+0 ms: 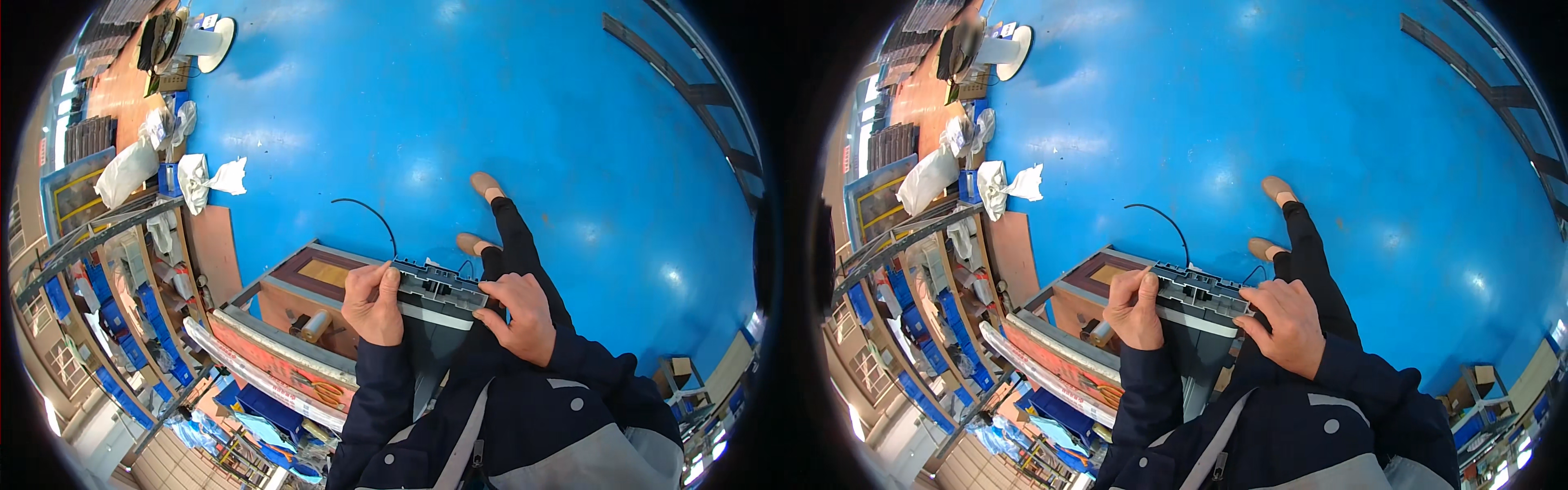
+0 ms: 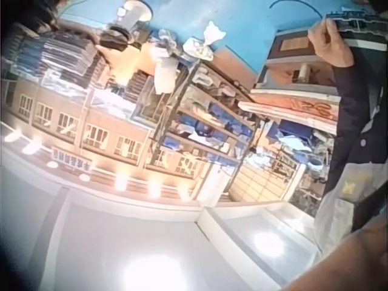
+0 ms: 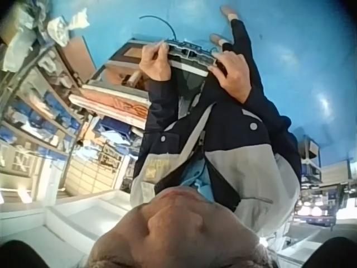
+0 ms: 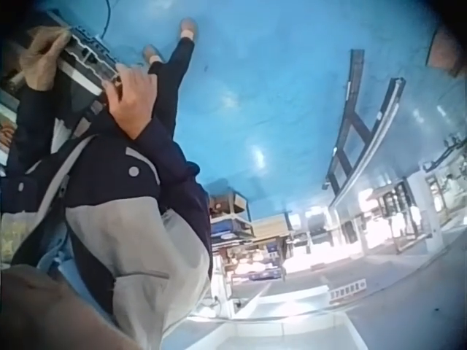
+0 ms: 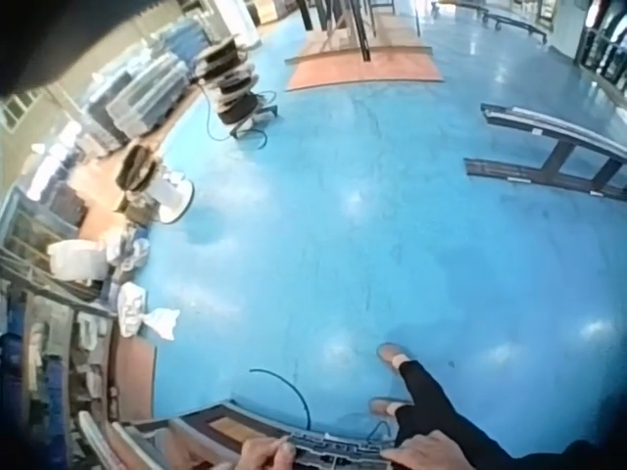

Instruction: Applying white adhesive tape to long metal profile extrusions while sitting on the floor.

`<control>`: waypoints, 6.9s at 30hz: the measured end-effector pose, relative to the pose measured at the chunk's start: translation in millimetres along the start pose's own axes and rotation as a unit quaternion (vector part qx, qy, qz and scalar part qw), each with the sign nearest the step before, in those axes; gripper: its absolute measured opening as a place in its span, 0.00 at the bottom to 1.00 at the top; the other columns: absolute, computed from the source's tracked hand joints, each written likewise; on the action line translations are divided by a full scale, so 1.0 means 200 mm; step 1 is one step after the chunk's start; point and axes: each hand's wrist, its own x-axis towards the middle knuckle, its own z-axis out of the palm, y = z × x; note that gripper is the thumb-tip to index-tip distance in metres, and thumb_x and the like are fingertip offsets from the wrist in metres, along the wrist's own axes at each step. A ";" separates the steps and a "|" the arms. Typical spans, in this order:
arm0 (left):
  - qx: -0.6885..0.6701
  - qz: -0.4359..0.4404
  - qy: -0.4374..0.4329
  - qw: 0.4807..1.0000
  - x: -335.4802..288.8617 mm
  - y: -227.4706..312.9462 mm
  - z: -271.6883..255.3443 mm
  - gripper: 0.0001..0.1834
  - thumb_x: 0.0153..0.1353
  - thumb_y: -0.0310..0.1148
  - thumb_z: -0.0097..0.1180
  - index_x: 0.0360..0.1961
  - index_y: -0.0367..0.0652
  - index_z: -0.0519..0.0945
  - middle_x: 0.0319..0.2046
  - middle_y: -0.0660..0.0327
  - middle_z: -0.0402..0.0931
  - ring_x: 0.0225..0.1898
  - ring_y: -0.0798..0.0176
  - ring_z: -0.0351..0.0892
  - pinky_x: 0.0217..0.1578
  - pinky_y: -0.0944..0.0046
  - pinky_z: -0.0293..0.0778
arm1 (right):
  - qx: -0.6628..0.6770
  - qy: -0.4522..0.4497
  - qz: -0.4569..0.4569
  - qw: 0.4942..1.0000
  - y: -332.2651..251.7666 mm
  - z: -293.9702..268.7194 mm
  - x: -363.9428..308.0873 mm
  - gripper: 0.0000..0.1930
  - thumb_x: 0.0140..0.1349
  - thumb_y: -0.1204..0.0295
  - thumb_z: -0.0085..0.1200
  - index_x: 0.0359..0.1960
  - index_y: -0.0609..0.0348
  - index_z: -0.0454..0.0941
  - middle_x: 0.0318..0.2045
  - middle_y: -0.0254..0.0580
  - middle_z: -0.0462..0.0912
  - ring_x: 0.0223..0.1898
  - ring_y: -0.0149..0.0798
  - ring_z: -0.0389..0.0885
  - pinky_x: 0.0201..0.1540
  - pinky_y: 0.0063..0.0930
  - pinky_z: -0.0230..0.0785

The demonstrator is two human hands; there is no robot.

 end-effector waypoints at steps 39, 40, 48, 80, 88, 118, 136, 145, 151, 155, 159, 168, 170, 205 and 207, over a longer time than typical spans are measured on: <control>0.192 0.011 -0.117 0.974 0.09 0.07 -0.01 0.21 0.51 0.40 0.76 0.39 0.39 0.82 0.33 0.62 0.75 0.32 0.63 0.71 0.39 0.63 0.72 | -0.061 0.077 -0.044 0.994 0.05 0.09 -0.06 0.16 0.61 0.69 0.65 0.49 0.56 0.78 0.34 0.34 0.78 0.34 0.39 0.74 0.42 0.31 0.59; 0.199 0.027 -0.096 0.975 0.07 0.08 0.02 0.23 0.50 0.42 0.77 0.39 0.39 0.81 0.33 0.62 0.75 0.33 0.62 0.71 0.39 0.62 0.72 | -0.058 0.082 -0.044 0.994 0.06 0.09 -0.06 0.16 0.61 0.70 0.65 0.50 0.56 0.78 0.35 0.34 0.78 0.35 0.38 0.74 0.43 0.31 0.59; 0.116 0.017 -0.057 0.991 0.04 0.00 0.07 0.25 0.47 0.41 0.78 0.39 0.39 0.78 0.33 0.58 0.76 0.33 0.59 0.73 0.40 0.60 0.73 | -0.104 0.027 -0.013 0.994 0.01 0.04 -0.06 0.15 0.61 0.70 0.65 0.49 0.55 0.79 0.39 0.34 0.78 0.37 0.39 0.75 0.45 0.31 0.60; 0.190 -0.152 -0.122 0.962 0.01 0.12 0.06 0.44 0.39 0.61 0.78 0.48 0.39 0.75 0.38 0.54 0.83 0.39 0.51 0.83 0.50 0.50 0.73 | -0.234 0.030 -0.141 0.962 -0.08 0.08 0.08 0.12 0.54 0.68 0.68 0.38 0.56 0.82 0.36 0.36 0.72 0.38 0.41 0.73 0.46 0.34 0.58; 0.202 -0.157 -0.147 0.955 0.00 0.16 0.04 0.45 0.40 0.62 0.77 0.48 0.38 0.74 0.35 0.55 0.82 0.35 0.50 0.83 0.51 0.51 0.73 | -0.062 -0.014 0.002 0.998 0.05 0.01 0.02 0.11 0.57 0.69 0.66 0.39 0.58 0.82 0.38 0.36 0.77 0.39 0.38 0.75 0.48 0.34 0.62; 0.172 -0.132 -0.148 0.965 0.01 0.07 0.06 0.43 0.42 0.58 0.80 0.46 0.35 0.72 0.31 0.54 0.78 0.30 0.55 0.81 0.37 0.56 0.78 | 0.362 -0.253 0.160 0.883 0.49 0.22 -0.11 0.17 0.71 0.70 0.57 0.58 0.61 0.77 0.28 0.39 0.83 0.27 0.31 0.78 0.32 0.21 0.69; 0.153 -0.100 -0.138 0.973 0.01 0.05 0.06 0.43 0.42 0.55 0.82 0.44 0.33 0.72 0.30 0.52 0.77 0.28 0.56 0.81 0.34 0.57 0.80 | 0.492 -0.160 0.254 0.817 0.39 0.41 -0.11 0.12 0.75 0.66 0.50 0.50 0.61 0.80 0.33 0.41 0.83 0.31 0.33 0.78 0.35 0.24 0.70; 0.183 -0.136 -0.132 0.965 0.00 0.11 0.03 0.43 0.41 0.56 0.81 0.46 0.34 0.73 0.31 0.52 0.78 0.28 0.54 0.81 0.35 0.56 0.79 | 0.598 -0.078 0.289 0.744 0.30 0.56 -0.04 0.19 0.74 0.63 0.53 0.61 0.55 0.74 0.52 0.39 0.81 0.48 0.36 0.81 0.48 0.30 0.75; 0.185 -0.136 -0.142 0.963 0.02 0.17 0.05 0.43 0.41 0.56 0.80 0.46 0.34 0.73 0.30 0.53 0.78 0.29 0.54 0.81 0.36 0.56 0.79 | 0.656 -0.022 0.354 0.667 0.54 0.82 -0.08 0.23 0.74 0.52 0.45 0.56 0.55 0.79 0.49 0.42 0.85 0.48 0.43 0.83 0.50 0.36 0.75; 0.182 -0.148 -0.147 0.961 0.02 0.13 0.05 0.44 0.40 0.59 0.79 0.46 0.35 0.74 0.32 0.53 0.79 0.30 0.52 0.82 0.38 0.56 0.79 | 0.500 0.054 0.284 0.816 0.58 0.69 -0.05 0.16 0.73 0.59 0.50 0.52 0.54 0.81 0.42 0.40 0.85 0.40 0.36 0.83 0.41 0.32 0.75; 0.191 -0.144 -0.130 0.962 0.01 0.11 0.06 0.45 0.39 0.62 0.78 0.47 0.37 0.75 0.33 0.54 0.81 0.32 0.50 0.83 0.41 0.53 0.78 | 0.257 0.171 0.298 0.903 0.43 0.30 0.10 0.14 0.64 0.75 0.57 0.51 0.51 0.81 0.31 0.36 0.81 0.26 0.26 0.74 0.26 0.21 0.67; 0.199 -0.182 -0.146 0.952 0.00 0.15 0.04 0.47 0.38 0.66 0.74 0.51 0.41 0.76 0.45 0.54 0.81 0.47 0.47 0.80 0.54 0.45 0.64 | 0.016 -0.002 -0.100 0.995 -0.16 0.07 0.30 0.14 0.58 0.75 0.66 0.46 0.59 0.85 0.30 0.37 0.82 0.26 0.29 0.76 0.27 0.24 0.67; 0.205 -0.183 -0.147 0.950 0.00 0.16 0.03 0.47 0.39 0.65 0.74 0.53 0.42 0.76 0.47 0.54 0.80 0.49 0.48 0.78 0.54 0.46 0.64 | 0.002 -0.027 -0.152 0.988 -0.18 0.10 0.29 0.12 0.56 0.75 0.68 0.43 0.60 0.86 0.30 0.38 0.83 0.26 0.31 0.77 0.28 0.25 0.67; 0.477 -0.269 0.305 0.779 -1.89 -0.71 -1.16 0.21 0.54 0.38 0.64 0.51 0.53 0.81 0.55 0.62 0.77 0.56 0.50 0.72 0.54 0.51 0.71 | 0.734 -0.400 0.321 0.445 0.69 0.06 0.42 0.14 0.77 0.66 0.50 0.52 0.63 0.80 0.36 0.39 0.84 0.31 0.30 0.78 0.35 0.24 0.70; 0.474 -0.289 0.275 0.785 -1.86 -0.76 -1.20 0.21 0.55 0.42 0.64 0.50 0.54 0.82 0.55 0.64 0.78 0.56 0.51 0.72 0.54 0.51 0.71 | 0.763 -0.437 0.322 0.352 0.68 0.07 0.47 0.13 0.76 0.67 0.51 0.51 0.63 0.81 0.36 0.39 0.84 0.31 0.30 0.79 0.35 0.24 0.71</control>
